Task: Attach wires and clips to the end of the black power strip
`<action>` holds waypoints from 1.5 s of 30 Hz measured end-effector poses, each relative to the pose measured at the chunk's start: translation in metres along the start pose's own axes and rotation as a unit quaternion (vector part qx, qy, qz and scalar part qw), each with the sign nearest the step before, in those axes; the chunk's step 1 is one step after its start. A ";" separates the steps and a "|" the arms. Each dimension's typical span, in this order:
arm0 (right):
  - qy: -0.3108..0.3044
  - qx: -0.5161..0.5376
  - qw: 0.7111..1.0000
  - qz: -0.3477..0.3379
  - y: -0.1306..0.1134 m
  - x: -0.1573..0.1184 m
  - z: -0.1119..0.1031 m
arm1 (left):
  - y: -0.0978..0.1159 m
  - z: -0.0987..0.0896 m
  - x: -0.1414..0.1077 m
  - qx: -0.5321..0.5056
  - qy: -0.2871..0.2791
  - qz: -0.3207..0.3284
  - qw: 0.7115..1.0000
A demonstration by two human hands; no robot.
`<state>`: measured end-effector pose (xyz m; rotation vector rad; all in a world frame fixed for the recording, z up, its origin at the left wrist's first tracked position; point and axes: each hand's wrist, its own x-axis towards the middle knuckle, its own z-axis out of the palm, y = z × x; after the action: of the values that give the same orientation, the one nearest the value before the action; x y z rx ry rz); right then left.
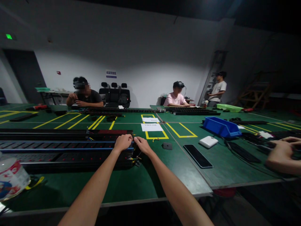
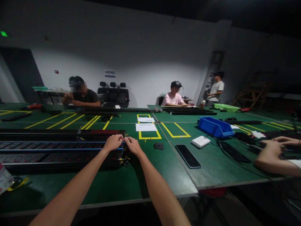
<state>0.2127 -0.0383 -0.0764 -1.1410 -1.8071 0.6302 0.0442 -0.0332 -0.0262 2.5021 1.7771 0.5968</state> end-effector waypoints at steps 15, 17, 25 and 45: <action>-0.004 0.009 1.000 -0.002 -0.002 0.000 -0.001 | 0.000 0.000 0.001 -0.002 -0.003 -0.003 1.000; -0.004 0.012 1.000 -0.001 -0.001 0.000 -0.001 | -0.001 0.001 0.001 -0.004 -0.004 -0.005 1.000; -0.017 0.038 0.999 0.013 0.002 0.000 -0.003 | -0.003 -0.001 0.000 -0.029 -0.012 -0.005 1.000; 0.004 0.042 0.997 0.070 0.006 0.001 -0.002 | 0.000 0.000 -0.002 -0.032 -0.010 -0.022 0.999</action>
<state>0.2170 -0.0350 -0.0792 -1.2182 -1.6884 0.7738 0.0438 -0.0351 -0.0265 2.4116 1.7722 0.6155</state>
